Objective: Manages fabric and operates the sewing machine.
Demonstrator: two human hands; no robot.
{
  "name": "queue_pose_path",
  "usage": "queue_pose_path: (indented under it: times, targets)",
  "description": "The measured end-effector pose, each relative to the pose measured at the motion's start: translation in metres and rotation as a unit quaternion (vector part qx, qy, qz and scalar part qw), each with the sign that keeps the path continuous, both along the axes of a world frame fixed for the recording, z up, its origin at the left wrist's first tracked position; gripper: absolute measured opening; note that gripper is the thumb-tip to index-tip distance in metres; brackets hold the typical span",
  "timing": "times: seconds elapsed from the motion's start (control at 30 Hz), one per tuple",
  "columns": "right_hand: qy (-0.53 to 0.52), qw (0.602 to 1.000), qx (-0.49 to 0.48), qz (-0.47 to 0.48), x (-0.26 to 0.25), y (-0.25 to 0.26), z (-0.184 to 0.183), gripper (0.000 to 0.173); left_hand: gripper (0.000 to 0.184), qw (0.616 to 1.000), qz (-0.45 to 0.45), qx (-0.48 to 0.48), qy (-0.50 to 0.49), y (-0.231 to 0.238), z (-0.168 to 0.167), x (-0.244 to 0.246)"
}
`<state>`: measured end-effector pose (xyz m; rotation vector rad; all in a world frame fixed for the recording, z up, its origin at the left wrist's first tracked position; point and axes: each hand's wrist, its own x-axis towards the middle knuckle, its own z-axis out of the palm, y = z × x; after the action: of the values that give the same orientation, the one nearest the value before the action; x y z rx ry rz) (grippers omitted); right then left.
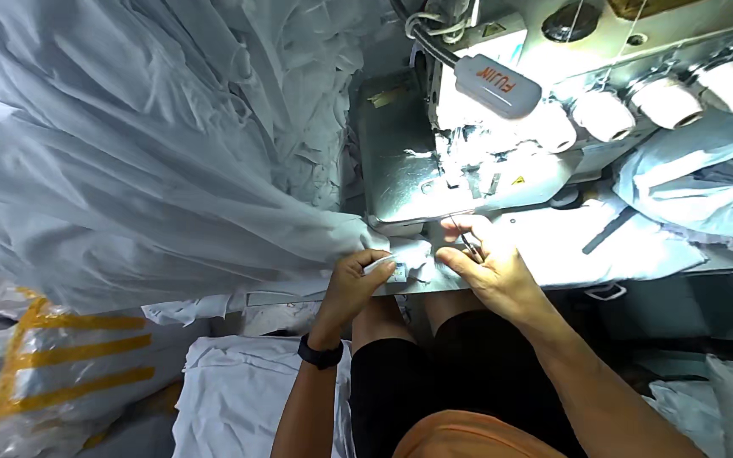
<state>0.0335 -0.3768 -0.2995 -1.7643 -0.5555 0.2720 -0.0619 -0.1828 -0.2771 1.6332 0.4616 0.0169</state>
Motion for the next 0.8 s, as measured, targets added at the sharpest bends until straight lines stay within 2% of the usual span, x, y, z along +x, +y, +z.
queue_pose_path:
  times: [0.03,0.13,0.27,0.37,0.57,0.8]
  targets:
    - [-0.038,0.999,-0.028,-0.015,-0.003,-0.005,-0.003,0.045,0.01,1.0,0.006,-0.006,0.006,-0.001,-0.004,0.002]
    - [-0.064,0.997,-0.048,-0.007,-0.015,-0.008,-0.005,0.034,0.01,1.0,0.018,-0.006,0.012,-0.005,-0.007,0.004]
    - [0.061,0.995,0.047,0.066,-0.034,0.006,-0.002,0.028,0.008,0.999,0.024,0.019,0.019,-0.006,-0.002,0.003]
    - [0.13,0.987,0.057,0.081,-0.042,0.018,0.001,0.023,0.008,0.999,0.022,0.041,0.021,-0.007,0.003,0.001]
    - [0.111,0.992,0.014,0.056,-0.043,0.027,-0.001,0.024,0.01,0.999,0.024,0.038,0.016,-0.007,0.008,-0.001]
    - [0.107,0.992,0.019,0.059,-0.042,0.028,-0.004,0.025,0.011,0.999,0.026,0.03,0.015,-0.004,0.009,-0.002]
